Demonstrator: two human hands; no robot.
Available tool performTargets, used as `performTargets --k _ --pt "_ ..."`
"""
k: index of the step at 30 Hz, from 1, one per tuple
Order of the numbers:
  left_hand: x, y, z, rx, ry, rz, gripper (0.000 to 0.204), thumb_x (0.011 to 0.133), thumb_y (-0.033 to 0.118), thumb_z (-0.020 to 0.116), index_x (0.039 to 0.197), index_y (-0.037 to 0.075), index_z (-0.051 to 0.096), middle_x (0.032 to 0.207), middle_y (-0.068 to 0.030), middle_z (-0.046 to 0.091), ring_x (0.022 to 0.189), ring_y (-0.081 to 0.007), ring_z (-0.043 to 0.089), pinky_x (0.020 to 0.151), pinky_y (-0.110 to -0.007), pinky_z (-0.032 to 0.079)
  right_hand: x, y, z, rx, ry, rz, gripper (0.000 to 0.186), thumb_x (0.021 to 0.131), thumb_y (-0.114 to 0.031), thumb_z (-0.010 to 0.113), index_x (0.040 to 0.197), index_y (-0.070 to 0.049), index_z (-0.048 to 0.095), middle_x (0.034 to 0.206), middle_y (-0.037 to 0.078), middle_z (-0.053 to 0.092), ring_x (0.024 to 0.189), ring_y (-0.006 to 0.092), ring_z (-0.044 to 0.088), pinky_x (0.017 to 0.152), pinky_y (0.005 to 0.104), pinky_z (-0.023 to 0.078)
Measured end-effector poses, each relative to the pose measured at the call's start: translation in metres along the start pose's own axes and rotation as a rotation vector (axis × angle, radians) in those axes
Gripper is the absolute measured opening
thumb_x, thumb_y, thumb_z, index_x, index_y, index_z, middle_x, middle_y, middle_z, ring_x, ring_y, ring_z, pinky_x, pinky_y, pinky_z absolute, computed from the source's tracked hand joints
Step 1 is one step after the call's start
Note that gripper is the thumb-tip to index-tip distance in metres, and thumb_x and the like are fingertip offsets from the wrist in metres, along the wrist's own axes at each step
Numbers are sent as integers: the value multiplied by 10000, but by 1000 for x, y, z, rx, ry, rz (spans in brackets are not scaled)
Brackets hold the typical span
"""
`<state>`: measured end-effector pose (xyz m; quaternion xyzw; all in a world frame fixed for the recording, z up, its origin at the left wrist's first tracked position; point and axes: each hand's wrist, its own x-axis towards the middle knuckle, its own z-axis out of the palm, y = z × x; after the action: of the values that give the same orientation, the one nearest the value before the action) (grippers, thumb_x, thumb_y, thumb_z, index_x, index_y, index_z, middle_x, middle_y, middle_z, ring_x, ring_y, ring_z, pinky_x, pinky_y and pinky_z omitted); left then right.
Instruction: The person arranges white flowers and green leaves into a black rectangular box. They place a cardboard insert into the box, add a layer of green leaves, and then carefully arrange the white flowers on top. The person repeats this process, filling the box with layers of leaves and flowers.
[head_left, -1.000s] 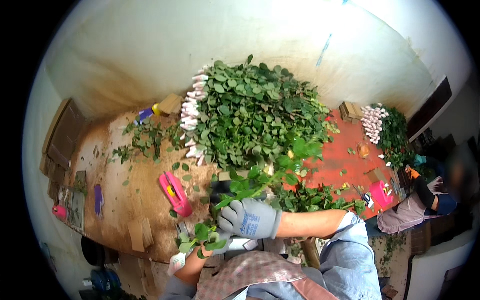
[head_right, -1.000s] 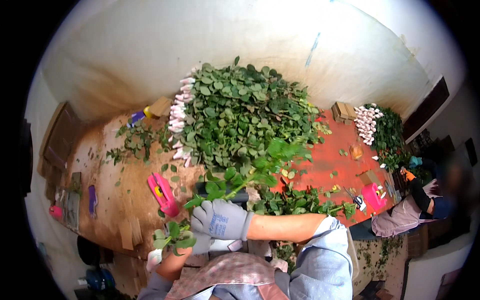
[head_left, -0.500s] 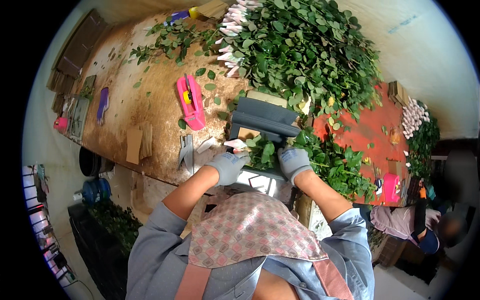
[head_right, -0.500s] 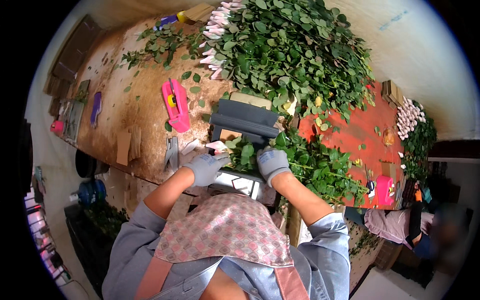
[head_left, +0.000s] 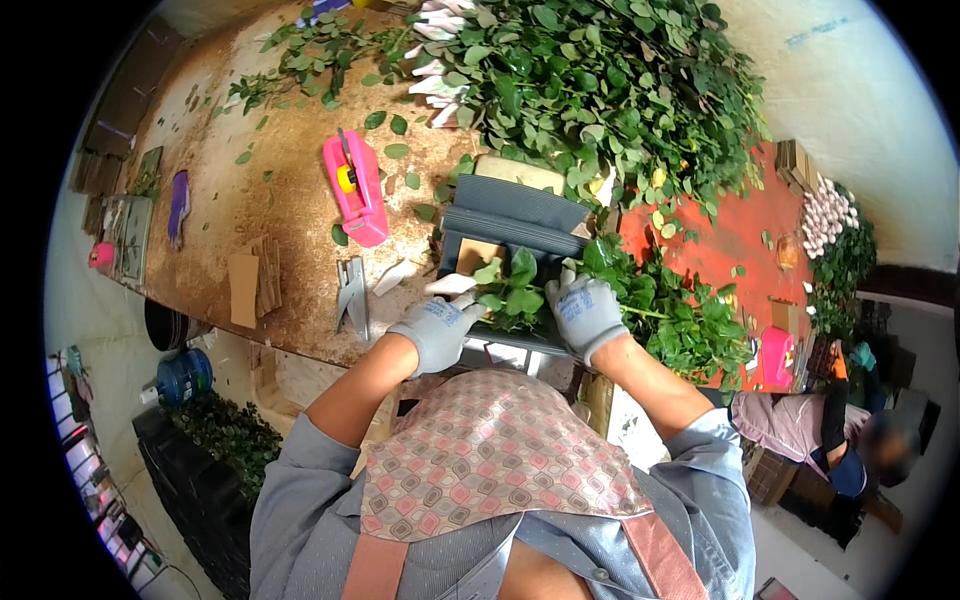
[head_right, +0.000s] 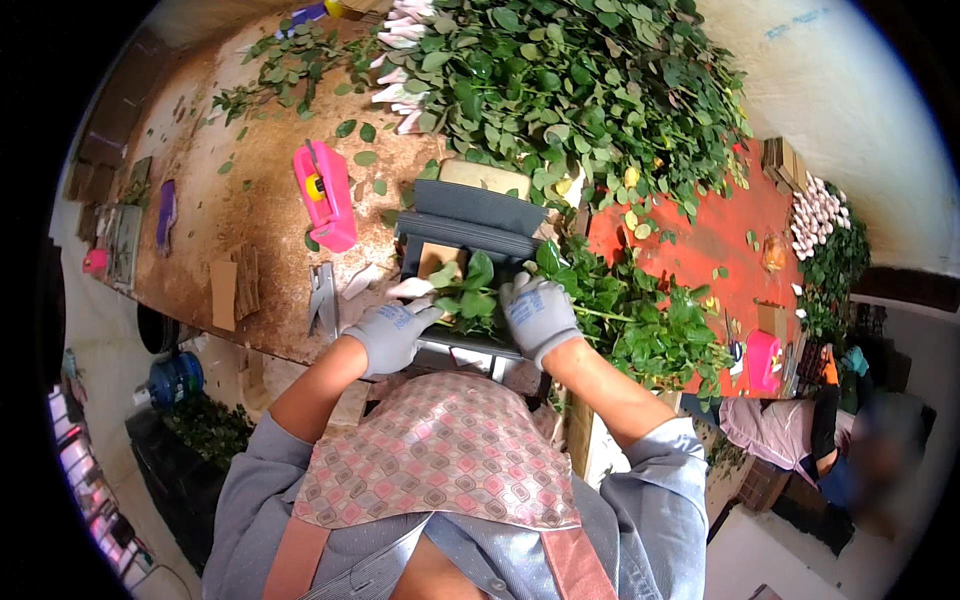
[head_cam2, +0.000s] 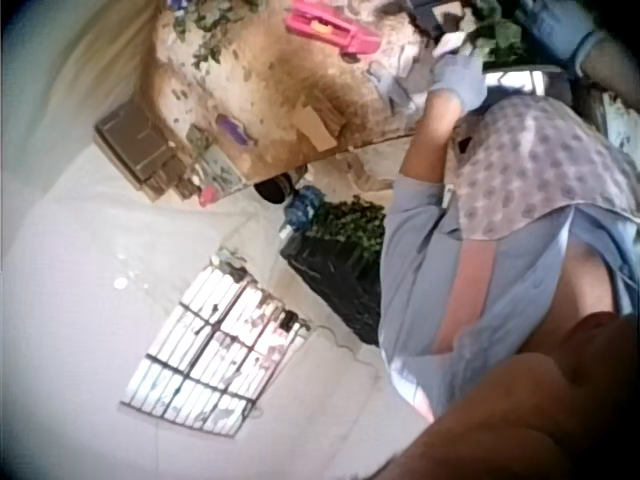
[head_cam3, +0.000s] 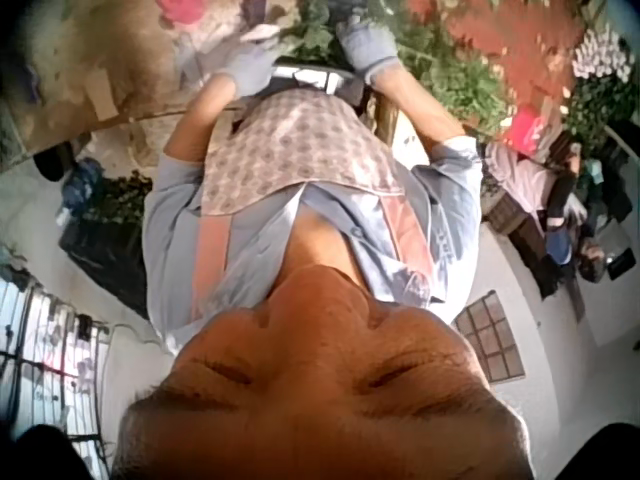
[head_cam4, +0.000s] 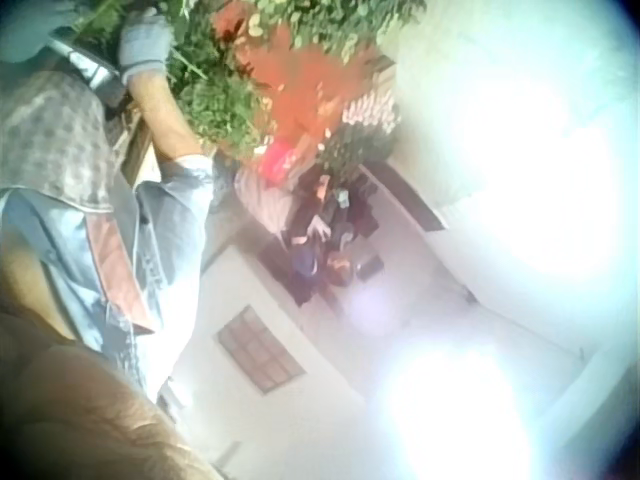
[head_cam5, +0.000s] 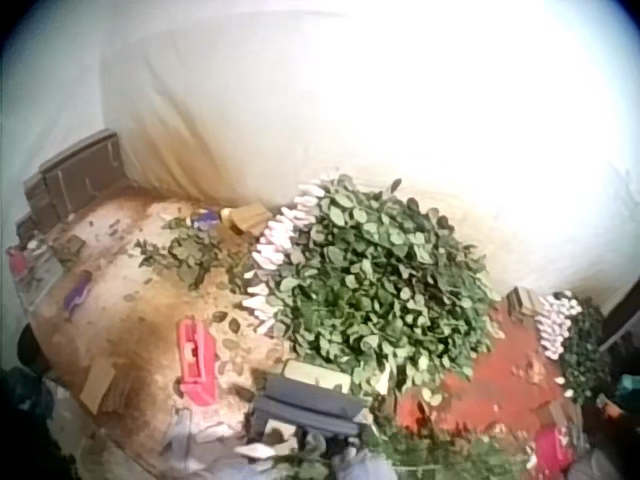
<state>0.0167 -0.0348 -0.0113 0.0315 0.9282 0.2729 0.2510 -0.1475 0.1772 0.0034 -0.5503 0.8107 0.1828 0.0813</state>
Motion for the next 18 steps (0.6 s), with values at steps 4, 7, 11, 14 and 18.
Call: performTargets --k 4,7,11,14,18 --pt "6 11 -7 -99 -45 -64 519 870 102 556 1383 40 507 1432 -195 519 1079 -424 623 915 -519 503 1 21 88 214 24 124 142 895 -157 566 968 -127 684 901 112 697 792 248 691 628 412 545" --pt "5 -4 12 -91 95 75 571 846 123 658 1392 71 502 1477 -175 479 1082 -420 622 907 -504 510 2 23 75 277 -16 136 173 906 -158 553 1000 -105 688 957 126 701 826 280 705 631 425 542" --pt "14 11 -2 -14 40 68 601 840 92 652 1416 75 482 1498 -137 469 1088 -423 623 909 -498 505 -4 28 48 171 -109 163 225 895 -149 562 1053 -38 678 1009 168 685 869 298 692 644 418 526" --pt "15 7 -6 -28 12 56 599 849 95 645 1424 75 477 1493 -147 470 1099 -426 619 911 -504 503 -1 9 -3 80 -123 177 248 876 -165 579 1057 -21 667 927 137 640 847 276 656 663 398 503" --pt "2 1 2 -79 51 8 506 905 211 597 1390 88 525 1346 -200 587 1070 -423 625 886 -508 506 18 -20 -41 317 296 -192 220 881 -175 586 1052 -58 659 881 135 612 785 277 648 644 402 508"
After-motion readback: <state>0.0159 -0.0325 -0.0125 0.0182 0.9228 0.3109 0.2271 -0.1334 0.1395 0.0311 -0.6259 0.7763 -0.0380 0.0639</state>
